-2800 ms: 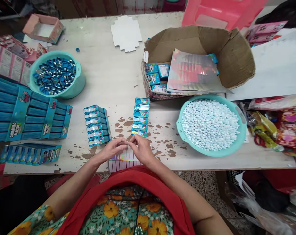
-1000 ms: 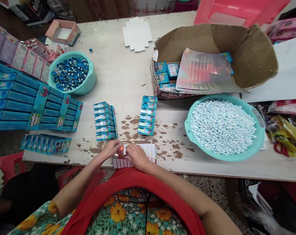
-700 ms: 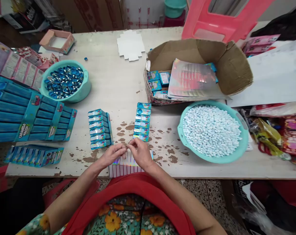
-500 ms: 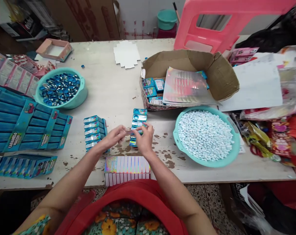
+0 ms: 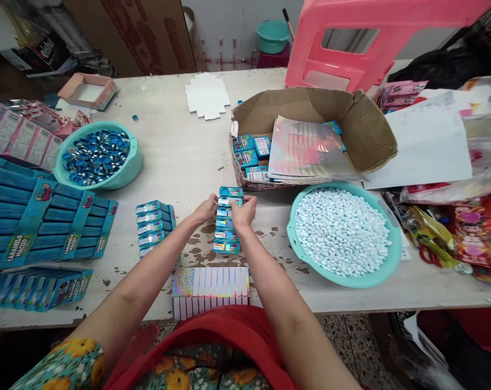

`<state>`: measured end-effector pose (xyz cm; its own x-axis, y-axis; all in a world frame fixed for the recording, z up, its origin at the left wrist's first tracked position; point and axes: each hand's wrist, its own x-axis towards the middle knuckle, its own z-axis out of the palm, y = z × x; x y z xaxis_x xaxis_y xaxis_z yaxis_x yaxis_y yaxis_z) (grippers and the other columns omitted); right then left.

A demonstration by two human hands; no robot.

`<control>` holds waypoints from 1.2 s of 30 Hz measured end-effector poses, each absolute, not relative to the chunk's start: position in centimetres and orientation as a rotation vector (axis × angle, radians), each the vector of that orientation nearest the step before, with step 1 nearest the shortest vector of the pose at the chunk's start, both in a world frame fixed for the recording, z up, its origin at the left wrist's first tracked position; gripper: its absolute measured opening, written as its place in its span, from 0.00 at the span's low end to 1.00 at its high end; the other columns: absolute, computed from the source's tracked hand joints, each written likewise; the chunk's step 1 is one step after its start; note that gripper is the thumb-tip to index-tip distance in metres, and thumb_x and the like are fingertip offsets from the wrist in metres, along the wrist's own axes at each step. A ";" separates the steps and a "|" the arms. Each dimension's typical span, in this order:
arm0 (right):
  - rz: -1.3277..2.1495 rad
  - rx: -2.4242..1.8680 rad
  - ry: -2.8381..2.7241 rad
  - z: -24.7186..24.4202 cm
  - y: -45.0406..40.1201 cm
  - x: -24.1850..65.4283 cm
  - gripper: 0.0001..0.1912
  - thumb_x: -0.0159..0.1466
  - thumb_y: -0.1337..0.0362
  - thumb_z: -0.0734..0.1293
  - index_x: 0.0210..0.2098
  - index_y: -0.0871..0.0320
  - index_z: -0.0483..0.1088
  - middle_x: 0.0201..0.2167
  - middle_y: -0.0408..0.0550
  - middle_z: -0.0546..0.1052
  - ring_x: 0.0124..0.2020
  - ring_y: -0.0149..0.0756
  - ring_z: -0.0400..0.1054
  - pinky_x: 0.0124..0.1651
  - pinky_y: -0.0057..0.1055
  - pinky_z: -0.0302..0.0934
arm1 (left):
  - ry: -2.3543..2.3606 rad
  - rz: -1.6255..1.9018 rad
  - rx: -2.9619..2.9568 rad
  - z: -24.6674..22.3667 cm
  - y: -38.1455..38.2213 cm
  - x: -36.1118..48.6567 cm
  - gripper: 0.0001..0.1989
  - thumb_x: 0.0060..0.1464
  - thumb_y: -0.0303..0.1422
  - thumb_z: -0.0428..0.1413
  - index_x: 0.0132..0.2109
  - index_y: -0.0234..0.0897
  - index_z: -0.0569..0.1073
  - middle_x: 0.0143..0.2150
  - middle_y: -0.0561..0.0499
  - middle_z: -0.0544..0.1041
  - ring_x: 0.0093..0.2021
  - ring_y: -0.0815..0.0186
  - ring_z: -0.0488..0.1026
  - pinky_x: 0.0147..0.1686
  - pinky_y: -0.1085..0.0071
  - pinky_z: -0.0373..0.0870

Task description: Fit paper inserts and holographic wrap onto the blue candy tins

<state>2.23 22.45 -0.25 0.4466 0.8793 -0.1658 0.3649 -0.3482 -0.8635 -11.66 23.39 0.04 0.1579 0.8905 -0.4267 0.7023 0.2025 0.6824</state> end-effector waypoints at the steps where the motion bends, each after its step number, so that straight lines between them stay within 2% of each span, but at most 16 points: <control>1: 0.835 -1.921 -1.055 -0.2 22.6 2.4 0.19 0.50 0.60 0.69 0.39 0.58 0.62 0.36 0.48 0.70 0.35 0.37 0.64 0.42 0.34 0.59 | 1.692 0.169 1.575 0.0 22.9 -11.3 0.12 0.57 0.37 0.46 0.46 0.36 0.62 0.34 0.46 0.74 0.32 0.64 0.70 0.33 0.70 0.62; 5: 0.854 -1.889 -1.068 0.8 22.5 3.2 0.10 0.55 0.63 0.64 0.36 0.59 0.63 0.32 0.47 0.71 0.33 0.36 0.65 0.42 0.34 0.60 | 1.826 -0.080 1.699 0.7 19.5 -11.5 0.14 0.59 0.39 0.43 0.47 0.37 0.65 0.41 0.41 0.76 0.40 0.56 0.72 0.36 0.66 0.62; 8: 0.777 -1.741 -1.089 2.7 19.2 3.6 0.09 0.61 0.64 0.60 0.40 0.59 0.64 0.39 0.52 0.71 0.41 0.37 0.66 0.45 0.35 0.60 | 1.734 -0.155 1.749 1.5 14.1 -13.7 0.17 0.60 0.42 0.41 0.42 0.38 0.69 0.42 0.42 0.76 0.43 0.56 0.72 0.38 0.66 0.63; 10: 0.721 -1.591 -1.241 4.1 15.1 3.4 0.09 0.63 0.63 0.59 0.42 0.57 0.64 0.43 0.52 0.69 0.45 0.38 0.64 0.47 0.35 0.60 | 1.660 -0.242 1.735 1.9 9.5 -15.3 0.17 0.58 0.44 0.44 0.41 0.37 0.71 0.42 0.41 0.76 0.44 0.55 0.72 0.40 0.65 0.64; 12: 0.815 -1.421 -1.462 5.0 10.6 3.0 0.06 0.63 0.64 0.61 0.39 0.56 0.65 0.40 0.50 0.70 0.45 0.38 0.64 0.47 0.35 0.61 | 1.656 -0.379 1.710 2.2 5.4 -16.6 0.15 0.53 0.41 0.52 0.42 0.36 0.71 0.45 0.40 0.75 0.48 0.53 0.70 0.43 0.64 0.64; 14: 1.009 -1.245 -1.682 4.9 6.8 2.3 0.03 0.63 0.66 0.61 0.37 0.55 0.66 0.37 0.49 0.71 0.42 0.37 0.65 0.46 0.35 0.62 | 1.714 -0.484 1.635 2.4 2.4 -17.7 0.13 0.50 0.36 0.55 0.42 0.36 0.72 0.46 0.39 0.75 0.50 0.53 0.70 0.45 0.63 0.63; 16: 1.203 -1.122 -1.876 3.8 4.3 1.3 0.05 0.63 0.67 0.60 0.39 0.55 0.66 0.37 0.49 0.71 0.42 0.37 0.66 0.45 0.35 0.63 | 1.771 -0.483 1.514 2.4 0.9 -18.7 0.11 0.51 0.34 0.53 0.41 0.37 0.73 0.44 0.41 0.76 0.47 0.55 0.71 0.43 0.65 0.64; 18: 1.308 -1.062 -2.060 2.4 3.2 0.2 0.10 0.63 0.68 0.60 0.44 0.56 0.66 0.41 0.51 0.70 0.45 0.38 0.65 0.47 0.36 0.64 | 1.780 -0.370 1.397 2.5 0.5 -19.7 0.10 0.53 0.35 0.50 0.39 0.37 0.74 0.39 0.45 0.78 0.42 0.58 0.73 0.38 0.67 0.64; 21: 1.249 -1.038 -2.347 0.8 2.7 -1.2 0.18 0.62 0.67 0.63 0.52 0.57 0.63 0.50 0.56 0.67 0.52 0.42 0.61 0.53 0.42 0.61 | 1.743 -0.130 1.317 2.7 0.6 -20.7 0.12 0.54 0.36 0.48 0.34 0.35 0.74 0.33 0.49 0.78 0.35 0.63 0.72 0.33 0.72 0.62; 24: 1.127 -1.007 -2.585 0.5 2.3 -1.9 0.25 0.61 0.66 0.65 0.57 0.59 0.59 0.55 0.58 0.65 0.56 0.46 0.58 0.57 0.45 0.57 | 1.787 -0.039 1.303 2.9 0.7 -20.6 0.13 0.54 0.35 0.48 0.31 0.34 0.73 0.30 0.50 0.77 0.31 0.66 0.70 0.30 0.73 0.60; 27: 1.066 -0.930 -2.721 0.7 1.7 -1.8 0.27 0.61 0.67 0.65 0.59 0.59 0.58 0.60 0.58 0.61 0.59 0.48 0.55 0.57 0.46 0.57 | 1.858 -0.041 1.254 2.7 0.7 -20.1 0.13 0.54 0.36 0.48 0.31 0.34 0.74 0.30 0.50 0.77 0.32 0.65 0.71 0.30 0.73 0.59; 29: 1.053 -0.877 -2.743 0.9 1.6 -1.5 0.24 0.60 0.68 0.65 0.56 0.58 0.61 0.61 0.57 0.59 0.60 0.49 0.53 0.55 0.47 0.58 | 1.891 -0.045 1.230 2.4 0.7 -19.8 0.14 0.54 0.37 0.47 0.32 0.35 0.74 0.31 0.50 0.77 0.33 0.64 0.71 0.31 0.73 0.59; 31: 1.073 -0.866 -2.698 1.1 1.6 -1.2 0.18 0.60 0.68 0.65 0.50 0.57 0.66 0.57 0.56 0.65 0.57 0.47 0.57 0.53 0.44 0.59 | 1.927 -0.075 1.241 2.3 0.7 -19.6 0.14 0.55 0.37 0.47 0.32 0.36 0.74 0.31 0.50 0.77 0.33 0.63 0.72 0.30 0.73 0.59; 33: 1.141 -0.941 -2.579 1.5 2.0 -1.0 0.08 0.60 0.70 0.64 0.40 0.58 0.69 0.45 0.52 0.73 0.48 0.42 0.65 0.47 0.38 0.62 | 1.969 -0.121 1.285 2.4 0.7 -19.2 0.14 0.56 0.37 0.46 0.33 0.37 0.74 0.32 0.48 0.78 0.34 0.62 0.72 0.31 0.72 0.60; 36: 1.259 -1.121 -2.268 2.8 3.0 -0.4 0.04 0.62 0.70 0.62 0.32 0.57 0.68 0.30 0.46 0.73 0.33 0.34 0.67 0.38 0.30 0.62 | 2.020 -0.053 1.357 3.5 0.7 -18.5 0.16 0.59 0.39 0.44 0.38 0.38 0.74 0.35 0.47 0.78 0.40 0.59 0.73 0.36 0.70 0.64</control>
<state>-0.43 3.02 2.81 -0.6438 0.7591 -0.0957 0.4827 0.3060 -0.8206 -18.48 0.68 3.49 -0.2128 0.8003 -0.5605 0.8284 0.4520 0.3308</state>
